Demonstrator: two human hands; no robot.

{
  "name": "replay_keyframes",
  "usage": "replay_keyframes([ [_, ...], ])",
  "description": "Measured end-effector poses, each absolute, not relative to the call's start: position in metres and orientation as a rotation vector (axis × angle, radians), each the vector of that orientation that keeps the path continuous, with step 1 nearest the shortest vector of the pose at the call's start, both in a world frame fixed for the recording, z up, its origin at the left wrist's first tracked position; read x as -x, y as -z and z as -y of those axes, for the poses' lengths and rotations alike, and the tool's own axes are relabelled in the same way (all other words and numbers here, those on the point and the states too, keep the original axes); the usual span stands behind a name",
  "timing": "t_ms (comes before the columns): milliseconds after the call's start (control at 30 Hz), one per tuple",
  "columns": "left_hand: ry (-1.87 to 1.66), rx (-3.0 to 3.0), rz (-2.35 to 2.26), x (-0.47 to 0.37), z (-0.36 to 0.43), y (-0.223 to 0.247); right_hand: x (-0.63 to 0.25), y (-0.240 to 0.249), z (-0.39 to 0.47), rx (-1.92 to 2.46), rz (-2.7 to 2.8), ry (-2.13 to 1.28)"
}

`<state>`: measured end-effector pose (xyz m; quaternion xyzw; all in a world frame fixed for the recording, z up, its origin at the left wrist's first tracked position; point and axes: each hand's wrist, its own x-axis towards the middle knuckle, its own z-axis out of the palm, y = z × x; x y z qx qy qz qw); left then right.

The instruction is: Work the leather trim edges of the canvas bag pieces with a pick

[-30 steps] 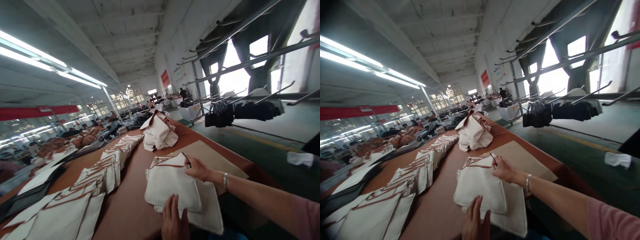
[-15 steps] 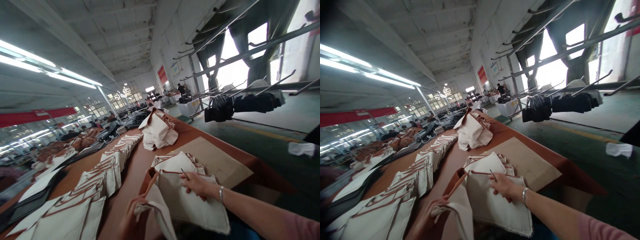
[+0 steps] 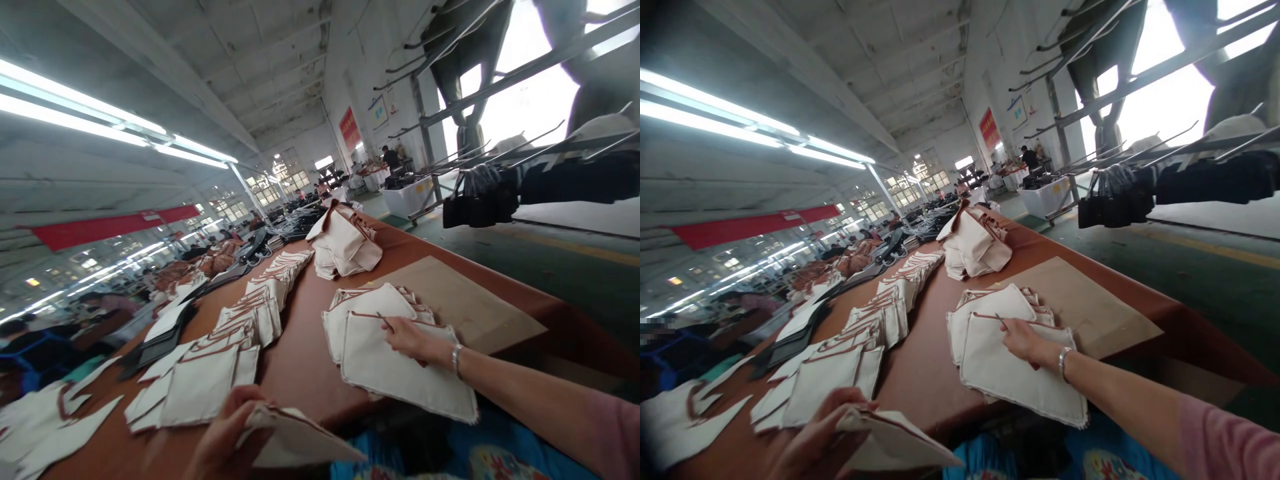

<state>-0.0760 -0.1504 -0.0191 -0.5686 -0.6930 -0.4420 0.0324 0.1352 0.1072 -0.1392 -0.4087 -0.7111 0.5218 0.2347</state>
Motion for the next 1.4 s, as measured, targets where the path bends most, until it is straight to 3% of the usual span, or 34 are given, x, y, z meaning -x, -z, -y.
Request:
replay_keyframes([
  [167,1.615,2.031,2.426,0.028,0.148,0.054,-0.147,0.085,-0.040,0.595,1.994,-1.426],
  [300,1.642,2.199,2.386,0.000,0.149,0.068,-0.168,0.061,0.014,0.066,1.908,-1.849],
  [533,1.328,2.237,2.235,0.001,0.157,0.039,-0.182,0.082,0.029,0.082,1.795,-2.019],
  [600,1.204,2.286,2.138,0.003,0.155,0.031,-0.180,0.083,0.025,0.145,1.894,-1.892],
  [767,0.996,2.310,2.273,0.003,0.151,0.028,-0.180,0.075,0.021,0.243,2.136,-1.164],
  [833,0.993,2.361,2.409,0.000,0.153,0.031,-0.184,0.075,0.022,0.215,2.177,-1.169],
  [1000,1.292,2.417,2.637,-0.011,0.157,0.042,-0.195,0.081,0.025,0.097,2.115,-1.598],
  [1167,1.535,2.286,2.722,-0.017,0.151,0.050,-0.200,0.082,0.019,0.035,2.060,-1.818],
  [1267,1.549,2.303,2.680,-0.020,0.146,0.051,-0.201,0.079,0.014,-0.002,2.133,-1.671],
  [1400,1.388,2.262,2.674,-0.021,0.143,0.060,-0.201,0.076,0.014,0.032,2.365,-1.168],
])
